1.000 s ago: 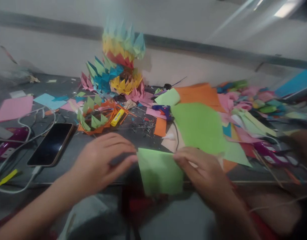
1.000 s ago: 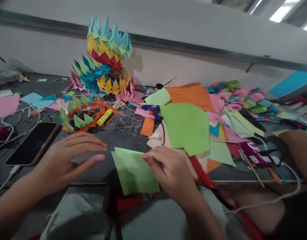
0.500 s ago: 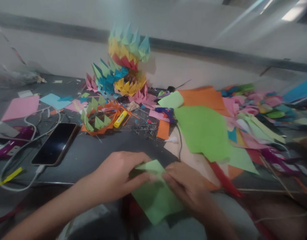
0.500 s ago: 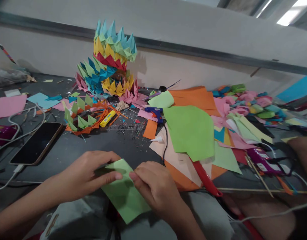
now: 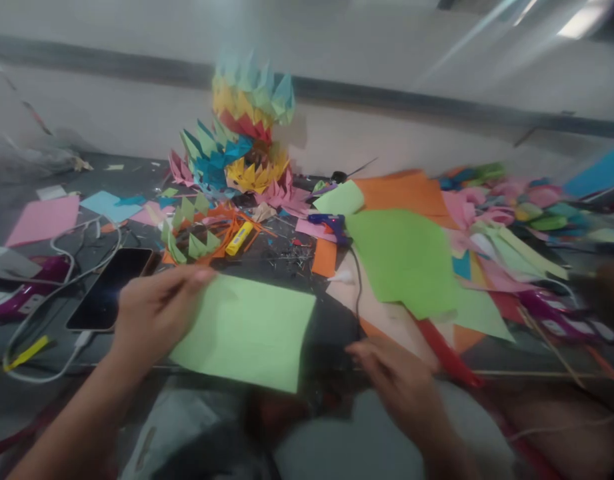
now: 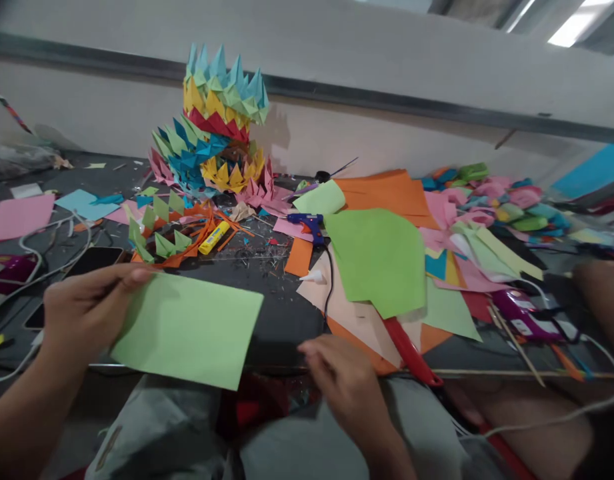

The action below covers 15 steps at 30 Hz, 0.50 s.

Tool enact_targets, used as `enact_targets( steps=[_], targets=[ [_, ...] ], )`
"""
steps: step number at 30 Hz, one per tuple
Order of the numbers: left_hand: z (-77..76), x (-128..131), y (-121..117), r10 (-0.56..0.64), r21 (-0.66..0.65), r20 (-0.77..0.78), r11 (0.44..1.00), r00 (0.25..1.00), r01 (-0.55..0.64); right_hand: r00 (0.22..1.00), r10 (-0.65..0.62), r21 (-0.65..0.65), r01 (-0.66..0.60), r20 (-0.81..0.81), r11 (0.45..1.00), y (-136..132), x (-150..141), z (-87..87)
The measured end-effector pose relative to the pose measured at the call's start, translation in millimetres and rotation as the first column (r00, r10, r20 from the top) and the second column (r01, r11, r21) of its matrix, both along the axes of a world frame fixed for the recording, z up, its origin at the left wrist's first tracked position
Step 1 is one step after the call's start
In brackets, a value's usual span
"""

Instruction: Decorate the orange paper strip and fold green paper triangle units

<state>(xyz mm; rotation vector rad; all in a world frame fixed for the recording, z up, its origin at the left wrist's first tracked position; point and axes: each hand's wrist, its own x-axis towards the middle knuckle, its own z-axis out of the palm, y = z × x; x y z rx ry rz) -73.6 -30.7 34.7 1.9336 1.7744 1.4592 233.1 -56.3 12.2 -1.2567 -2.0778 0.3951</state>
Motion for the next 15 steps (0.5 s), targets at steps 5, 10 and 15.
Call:
enact_targets(
  steps=[5,10,15],
  targets=[
    [-25.9,5,8,0.129,-0.25,0.132,0.964,0.983,-0.093,0.954,-0.251,-0.385,0.172,-0.165,0.907,-6,2,-21.5],
    [-54.7,10,5,0.0,-0.407,0.046,0.913,0.999,0.019,0.958,-0.263,-0.464,0.182,-0.115,0.867,-1,-7,-18.6],
    [-74.9,5,-5,-0.146,-0.205,-0.404,0.976,0.903,0.066,0.983,-0.177,-0.379,0.142,-0.058,0.914,-3,-11,-26.9]
  ],
)
